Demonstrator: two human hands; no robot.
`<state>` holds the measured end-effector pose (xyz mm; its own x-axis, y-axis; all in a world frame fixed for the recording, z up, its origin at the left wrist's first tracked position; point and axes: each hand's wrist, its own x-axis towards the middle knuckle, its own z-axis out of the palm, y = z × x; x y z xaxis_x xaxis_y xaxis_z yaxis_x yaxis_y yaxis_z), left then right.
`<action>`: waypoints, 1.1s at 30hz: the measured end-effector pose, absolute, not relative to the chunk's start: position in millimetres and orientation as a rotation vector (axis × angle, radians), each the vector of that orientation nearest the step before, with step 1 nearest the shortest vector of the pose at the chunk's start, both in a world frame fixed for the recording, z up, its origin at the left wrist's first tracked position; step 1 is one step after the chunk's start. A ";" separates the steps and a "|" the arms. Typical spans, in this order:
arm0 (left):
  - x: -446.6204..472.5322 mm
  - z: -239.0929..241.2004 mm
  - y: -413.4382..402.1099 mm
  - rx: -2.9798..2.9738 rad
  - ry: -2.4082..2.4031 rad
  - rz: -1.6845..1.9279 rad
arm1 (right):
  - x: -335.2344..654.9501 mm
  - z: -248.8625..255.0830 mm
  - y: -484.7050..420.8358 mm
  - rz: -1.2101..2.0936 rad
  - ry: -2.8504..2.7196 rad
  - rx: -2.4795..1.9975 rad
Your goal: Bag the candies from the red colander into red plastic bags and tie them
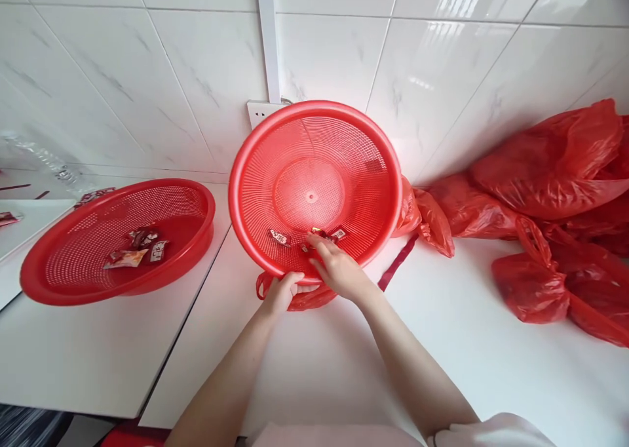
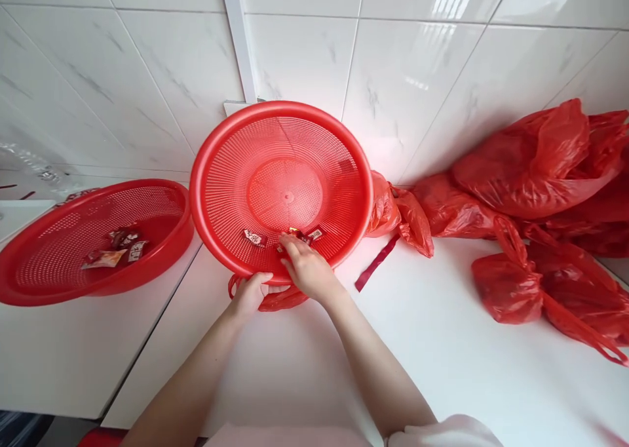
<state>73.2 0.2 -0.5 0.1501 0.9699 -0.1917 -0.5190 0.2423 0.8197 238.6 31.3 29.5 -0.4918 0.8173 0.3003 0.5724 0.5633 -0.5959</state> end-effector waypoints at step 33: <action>23.0 11.1 22.6 0.652 0.934 1.563 | 255.0 26.5 37.2 1.420 -1.723 -1.075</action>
